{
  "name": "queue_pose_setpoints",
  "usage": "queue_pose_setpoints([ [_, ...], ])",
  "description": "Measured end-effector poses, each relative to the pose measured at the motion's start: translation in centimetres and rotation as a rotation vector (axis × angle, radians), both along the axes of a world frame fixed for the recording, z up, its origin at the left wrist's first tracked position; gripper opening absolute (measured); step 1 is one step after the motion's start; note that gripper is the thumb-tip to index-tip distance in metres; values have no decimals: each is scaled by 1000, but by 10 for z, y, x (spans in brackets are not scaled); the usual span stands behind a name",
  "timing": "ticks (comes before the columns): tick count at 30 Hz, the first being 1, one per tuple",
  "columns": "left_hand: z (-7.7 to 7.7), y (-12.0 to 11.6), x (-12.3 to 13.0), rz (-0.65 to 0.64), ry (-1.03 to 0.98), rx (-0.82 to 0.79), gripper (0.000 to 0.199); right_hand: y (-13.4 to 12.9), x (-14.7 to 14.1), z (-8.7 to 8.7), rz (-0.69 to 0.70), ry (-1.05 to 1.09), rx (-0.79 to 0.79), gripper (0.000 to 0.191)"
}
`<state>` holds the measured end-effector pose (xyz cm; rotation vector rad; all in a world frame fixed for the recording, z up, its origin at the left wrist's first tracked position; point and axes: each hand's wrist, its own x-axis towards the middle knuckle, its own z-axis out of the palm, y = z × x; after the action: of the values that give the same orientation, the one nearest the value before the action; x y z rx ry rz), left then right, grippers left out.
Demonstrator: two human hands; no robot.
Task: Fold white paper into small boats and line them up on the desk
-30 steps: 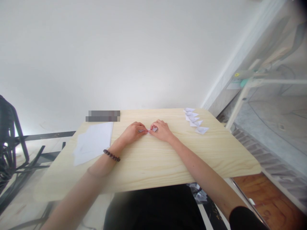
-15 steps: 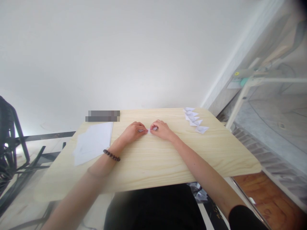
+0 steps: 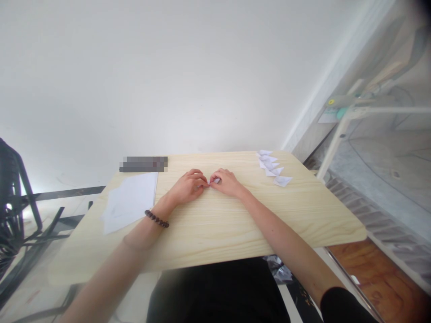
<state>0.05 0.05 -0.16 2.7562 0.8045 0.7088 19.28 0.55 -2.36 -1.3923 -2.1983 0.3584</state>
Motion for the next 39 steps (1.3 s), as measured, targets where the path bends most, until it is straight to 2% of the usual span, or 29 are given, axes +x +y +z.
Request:
queue_pose_setpoints([
  [17, -1, 1, 1, -9, 30, 17, 30, 3, 9, 2, 137, 54, -28, 14],
  [27, -2, 1, 1, 16, 38, -7, 31, 6, 16, 1, 219, 206, -95, 16],
  [39, 2, -2, 1, 44, 64, -37, 30, 7, 17, -1, 192, 219, -93, 18],
])
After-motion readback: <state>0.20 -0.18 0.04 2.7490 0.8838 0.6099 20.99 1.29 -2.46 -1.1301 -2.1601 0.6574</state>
